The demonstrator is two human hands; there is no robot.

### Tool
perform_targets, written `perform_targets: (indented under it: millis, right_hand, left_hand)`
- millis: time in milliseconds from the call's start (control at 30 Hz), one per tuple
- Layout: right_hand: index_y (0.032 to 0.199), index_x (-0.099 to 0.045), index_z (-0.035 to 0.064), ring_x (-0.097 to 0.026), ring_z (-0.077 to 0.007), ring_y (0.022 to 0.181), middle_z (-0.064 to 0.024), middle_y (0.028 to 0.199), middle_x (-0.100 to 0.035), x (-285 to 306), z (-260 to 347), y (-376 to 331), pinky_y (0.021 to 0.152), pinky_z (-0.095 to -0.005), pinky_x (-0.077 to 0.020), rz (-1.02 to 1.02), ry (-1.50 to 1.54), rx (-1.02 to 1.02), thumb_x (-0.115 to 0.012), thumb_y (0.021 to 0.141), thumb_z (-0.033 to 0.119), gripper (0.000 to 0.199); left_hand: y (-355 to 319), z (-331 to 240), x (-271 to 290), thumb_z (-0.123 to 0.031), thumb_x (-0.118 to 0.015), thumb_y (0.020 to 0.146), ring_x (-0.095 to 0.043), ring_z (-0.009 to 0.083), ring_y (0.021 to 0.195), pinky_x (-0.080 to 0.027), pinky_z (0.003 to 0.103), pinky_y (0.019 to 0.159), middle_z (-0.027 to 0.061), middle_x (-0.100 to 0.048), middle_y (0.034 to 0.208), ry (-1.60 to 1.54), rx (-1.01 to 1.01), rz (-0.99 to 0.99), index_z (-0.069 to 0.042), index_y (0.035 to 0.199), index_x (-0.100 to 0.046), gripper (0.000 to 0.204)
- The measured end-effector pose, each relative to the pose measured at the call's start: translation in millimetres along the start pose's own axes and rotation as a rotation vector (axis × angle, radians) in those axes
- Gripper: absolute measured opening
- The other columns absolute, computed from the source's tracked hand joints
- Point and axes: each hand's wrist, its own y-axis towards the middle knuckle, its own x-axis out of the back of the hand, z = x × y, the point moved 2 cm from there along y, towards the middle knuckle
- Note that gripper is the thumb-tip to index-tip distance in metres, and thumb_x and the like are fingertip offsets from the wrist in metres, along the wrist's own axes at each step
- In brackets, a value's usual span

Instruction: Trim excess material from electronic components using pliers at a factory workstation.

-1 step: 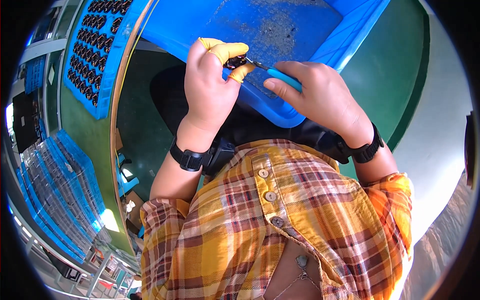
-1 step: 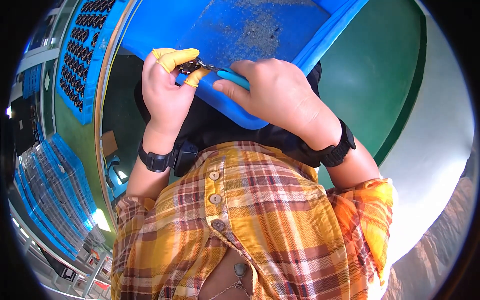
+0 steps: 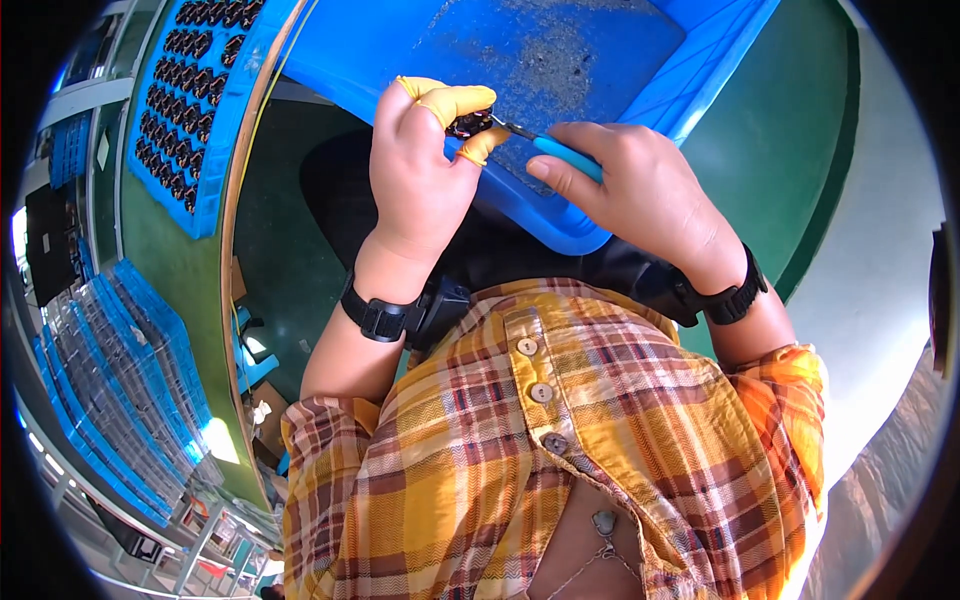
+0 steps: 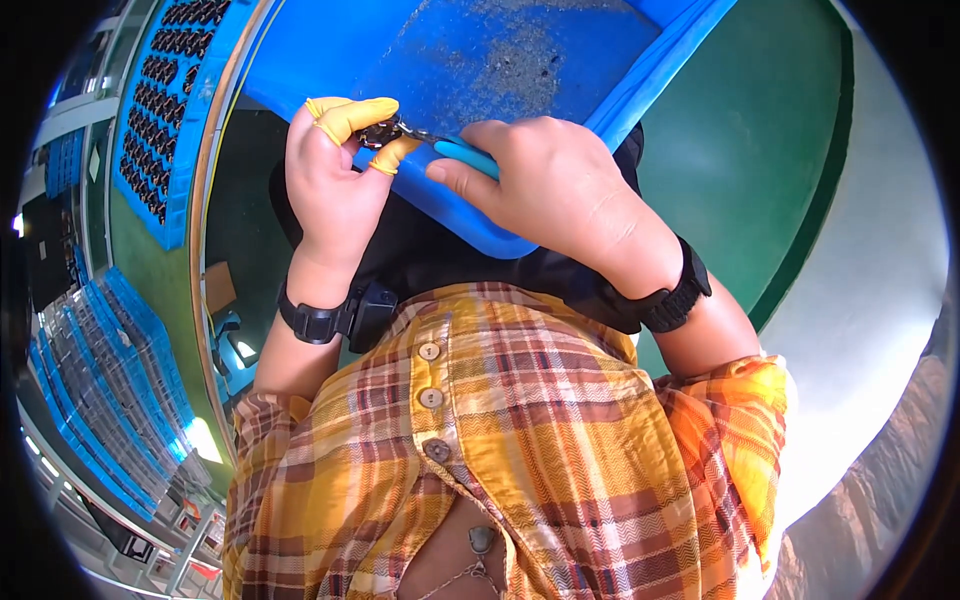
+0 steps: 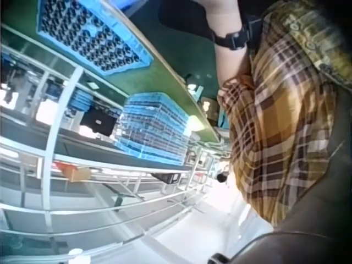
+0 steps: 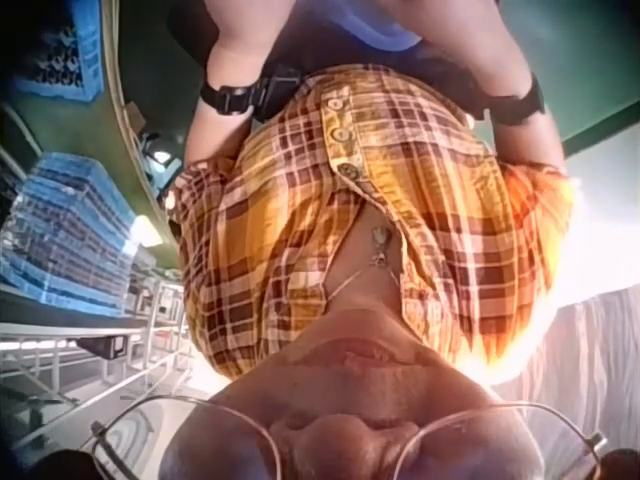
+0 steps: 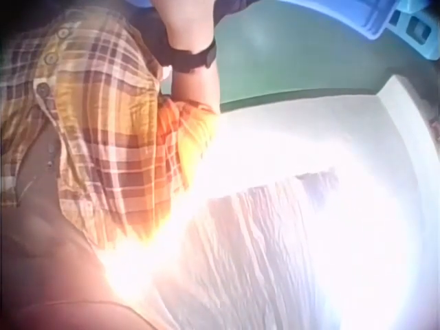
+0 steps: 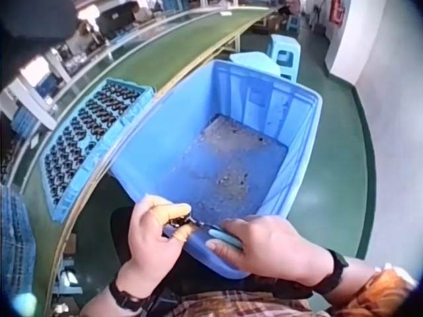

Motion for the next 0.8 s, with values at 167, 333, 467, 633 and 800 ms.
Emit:
perform_targets:
  millis: [167,333,467,633,800]
  right_hand:
    - [0.085,-0.069,0.0061,-0.065,-0.0371,0.064,-0.0173,0.064,-0.063,-9,-4,3,0.056,-0.0447,-0.0529,0.007,0.018,-0.010,-0.060,0.090,0.050,0.045]
    - [0.085,-0.070,0.0058,-0.066,-0.0373,0.066,-0.0180,0.066,-0.065,-16,-10,14,0.060,-0.0452,-0.0543,0.083,0.007,-0.063,-0.059,0.090,0.052,0.047]
    - [0.086,-0.070,0.0051,-0.066,-0.0382,0.070,-0.0192,0.069,-0.066,-21,-12,21,0.064,-0.0465,-0.0549,0.149,-0.005,-0.102,-0.057,0.091,0.053,0.050]
    - [0.087,-0.070,0.0040,-0.067,-0.0384,0.074,-0.0201,0.073,-0.067,-22,-12,25,0.067,-0.0466,-0.0550,0.190,0.007,-0.149,-0.057,0.091,0.055,0.052]
    - [0.090,-0.070,0.0031,-0.067,-0.0385,0.076,-0.0204,0.075,-0.067,-22,-14,26,0.069,-0.0459,-0.0551,0.215,0.004,-0.170,-0.055,0.092,0.056,0.055]
  left_hand:
    - [-4,8,-3,0.000,-0.084,0.063,-0.058,0.0265,0.088,-0.051,0.034,0.072,0.0090,-0.059,0.094,0.005,0.019,-0.005,-0.006,0.096,-0.066,0.038]
    - [-5,18,-8,0.000,-0.084,0.063,-0.058,0.0285,0.091,-0.052,0.036,0.074,0.0097,-0.060,0.095,0.070,0.080,0.045,-0.006,0.098,-0.065,0.040]
    - [-4,24,-9,0.001,-0.083,0.064,-0.059,0.0283,0.091,-0.052,0.036,0.074,0.0098,-0.060,0.096,0.105,0.086,0.065,-0.006,0.099,-0.064,0.040]
    - [-1,25,-9,0.000,-0.081,0.065,-0.061,0.0298,0.087,-0.053,0.036,0.073,0.0109,-0.059,0.099,0.211,0.094,0.104,-0.007,0.099,-0.065,0.039]
    - [0,26,-11,-0.001,-0.082,0.067,-0.062,0.0304,0.083,-0.054,0.036,0.071,0.0113,-0.058,0.098,0.203,0.157,0.158,-0.009,0.102,-0.065,0.040]
